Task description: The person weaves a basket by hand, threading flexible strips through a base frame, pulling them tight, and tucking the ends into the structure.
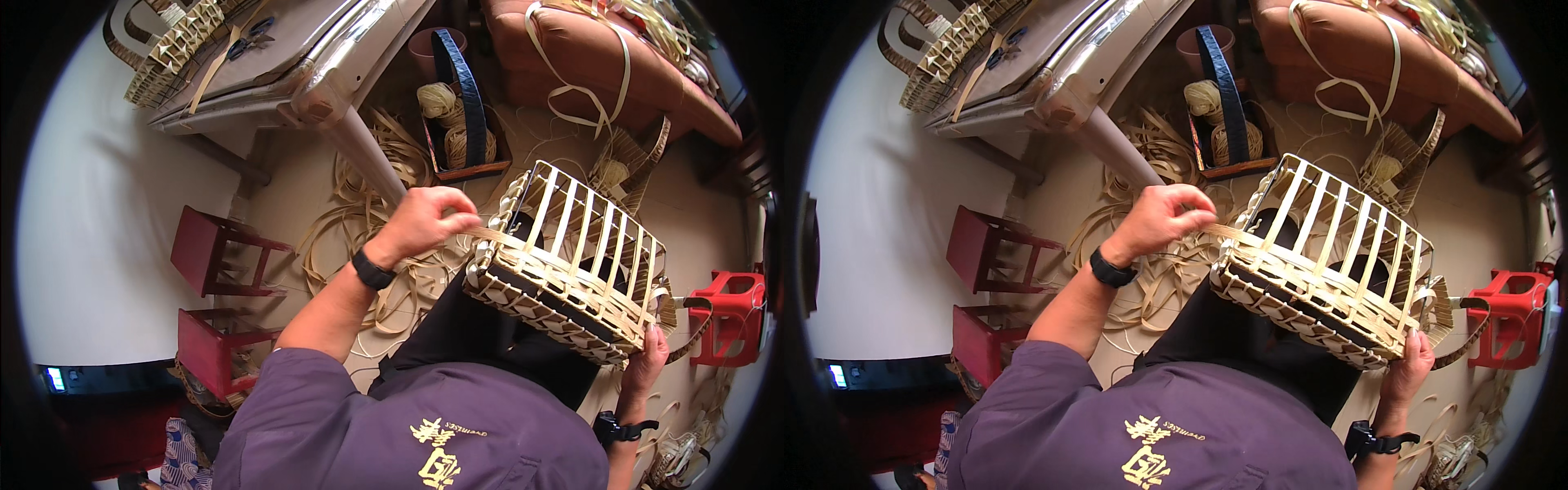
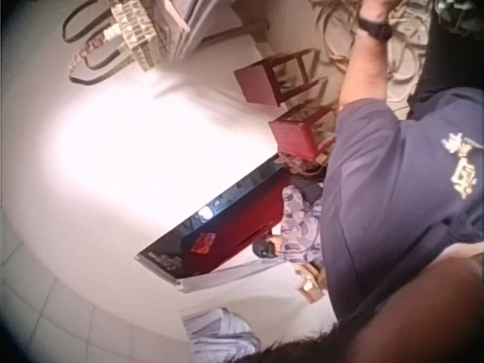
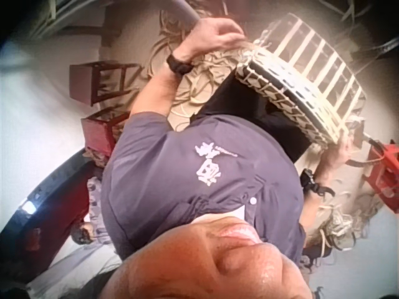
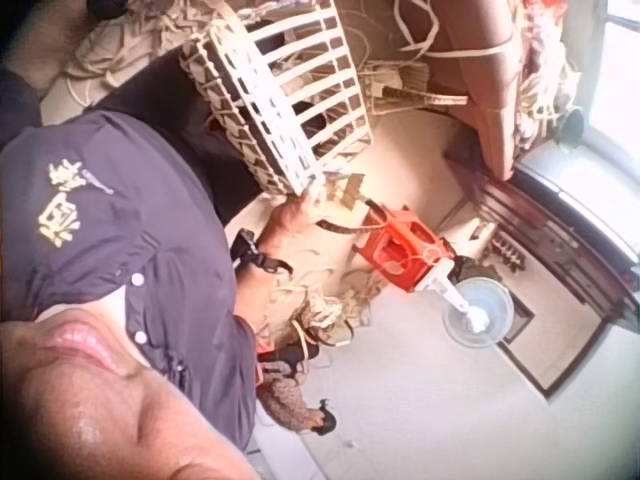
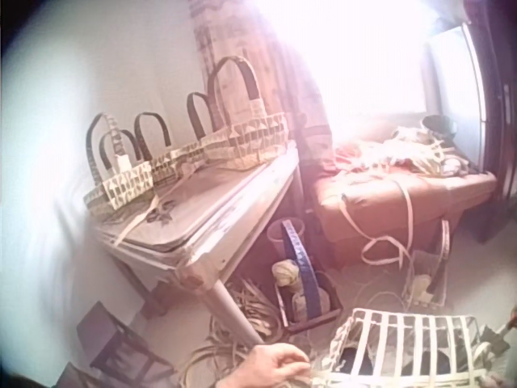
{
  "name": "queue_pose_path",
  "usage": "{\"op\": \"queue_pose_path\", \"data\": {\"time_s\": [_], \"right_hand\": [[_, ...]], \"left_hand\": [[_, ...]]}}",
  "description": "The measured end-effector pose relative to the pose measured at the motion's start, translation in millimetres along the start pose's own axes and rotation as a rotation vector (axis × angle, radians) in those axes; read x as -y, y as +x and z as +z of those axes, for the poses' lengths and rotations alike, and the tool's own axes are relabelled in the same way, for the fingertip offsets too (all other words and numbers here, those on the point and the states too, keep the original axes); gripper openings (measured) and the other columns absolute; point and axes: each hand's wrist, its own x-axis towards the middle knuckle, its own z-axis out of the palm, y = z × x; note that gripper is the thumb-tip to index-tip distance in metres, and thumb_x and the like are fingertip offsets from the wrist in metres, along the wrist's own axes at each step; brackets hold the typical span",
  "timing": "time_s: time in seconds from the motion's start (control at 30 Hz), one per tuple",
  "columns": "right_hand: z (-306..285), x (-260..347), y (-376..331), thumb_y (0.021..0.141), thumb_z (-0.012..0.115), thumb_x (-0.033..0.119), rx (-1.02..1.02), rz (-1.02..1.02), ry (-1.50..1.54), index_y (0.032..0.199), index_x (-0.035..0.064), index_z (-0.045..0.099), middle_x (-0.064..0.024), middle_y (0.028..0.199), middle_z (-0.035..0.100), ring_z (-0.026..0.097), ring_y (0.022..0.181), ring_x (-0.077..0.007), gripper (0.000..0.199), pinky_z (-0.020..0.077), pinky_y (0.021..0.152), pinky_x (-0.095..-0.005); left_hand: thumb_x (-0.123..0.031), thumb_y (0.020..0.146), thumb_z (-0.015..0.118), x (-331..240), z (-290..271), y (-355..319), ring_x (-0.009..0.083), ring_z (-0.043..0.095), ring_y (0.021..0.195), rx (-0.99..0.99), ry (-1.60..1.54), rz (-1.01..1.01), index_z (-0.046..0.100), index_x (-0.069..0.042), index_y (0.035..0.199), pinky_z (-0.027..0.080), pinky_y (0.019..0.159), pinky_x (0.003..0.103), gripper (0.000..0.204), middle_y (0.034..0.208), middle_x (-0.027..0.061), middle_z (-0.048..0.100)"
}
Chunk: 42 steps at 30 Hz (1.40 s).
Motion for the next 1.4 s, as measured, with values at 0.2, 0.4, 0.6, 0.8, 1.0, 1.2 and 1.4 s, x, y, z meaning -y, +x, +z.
{"op": "queue_pose_path", "data": {"time_s": [0.2,0.4,0.6,0.8,1.0,1.2,1.4], "right_hand": [[-4.8,-6.9,4.8,0.110,0.060,0.020,-0.009,-0.051,0.019,0.104,-0.0031,0.071,-0.0081,0.099,0.076,0.071,0.082,-0.0136,0.026,0.0590,0.080,-0.0293],[-5.1,-4.2,9.7,0.110,0.060,0.020,-0.033,0.012,-0.007,0.106,-0.0024,0.071,-0.0079,0.101,0.076,0.071,0.084,-0.0135,0.025,0.0583,0.082,-0.0290],[-11.2,-4.5,12.1,0.110,0.060,0.020,0.008,-0.007,-0.015,0.106,-0.0025,0.071,-0.0079,0.102,0.076,0.071,0.085,-0.0130,0.025,0.0579,0.082,-0.0282],[-1.3,-0.9,0.9,0.110,0.059,0.019,-0.029,-0.016,-0.028,0.109,-0.0028,0.071,-0.0076,0.102,0.076,0.071,0.085,-0.0122,0.025,0.0579,0.082,-0.0281],[-0.3,0.6,-8.7,0.110,0.059,0.019,-0.084,-0.050,-0.105,0.104,-0.0008,0.071,-0.0040,0.095,0.074,0.067,0.076,-0.0087,0.024,0.0553,0.071,-0.0249],[4.3,-21.2,5.1,0.110,0.059,0.018,-0.079,0.000,-0.032,0.097,0.0007,0.069,-0.0020,0.090,0.072,0.062,0.070,-0.0066,0.024,0.0521,0.067,-0.0237],[9.2,-3.2,-5.8,0.110,0.059,0.018,-0.065,-0.002,-0.039,0.106,-0.0029,0.071,-0.0056,0.098,0.075,0.067,0.079,-0.0096,0.025,0.0564,0.076,-0.0265]], "left_hand": [[-0.012,0.088,0.085,-18.8,0.5,8.6,0.0146,0.069,0.075,0.127,0.152,0.209,0.076,-0.003,0.101,0.054,0.069,0.030,0.018,0.086,0.0072,0.076],[-0.019,0.092,0.084,-25.1,-4.0,-2.5,0.0157,0.069,0.074,0.064,0.247,0.108,0.075,-0.003,0.105,0.054,0.069,0.031,0.023,0.082,0.0059,0.074],[-0.030,0.104,0.076,-7.8,1.2,0.5,0.0013,0.055,0.073,0.298,-0.339,-0.197,0.076,-0.003,0.092,0.044,0.067,0.022,0.030,0.078,-0.0068,0.065],[-0.019,0.101,0.073,51.9,-75.0,-9.3,0.0025,0.043,0.047,-0.446,-1.158,-0.482,0.066,-0.015,0.084,0.032,0.041,0.020,0.019,0.065,-0.0079,0.057],[-0.013,0.102,0.067,286.9,-212.9,-127.0,0.0101,0.045,0.049,-1.112,-1.231,-0.434,0.061,-0.016,0.088,0.035,0.042,0.026,0.016,0.065,-0.0070,0.052],[-0.034,0.100,0.066,346.1,-276.8,-211.9,0.0334,0.070,0.086,-0.751,0.161,-0.859,0.072,-0.008,0.105,0.057,0.076,0.042,0.027,0.094,0.0124,0.071],[-0.034,0.101,0.073,152.3,-99.0,-58.0,0.0194,0.075,0.092,-0.133,0.271,-0.342,0.079,-0.002,0.116,0.058,0.085,0.036,0.036,0.108,0.0097,0.081]]}}
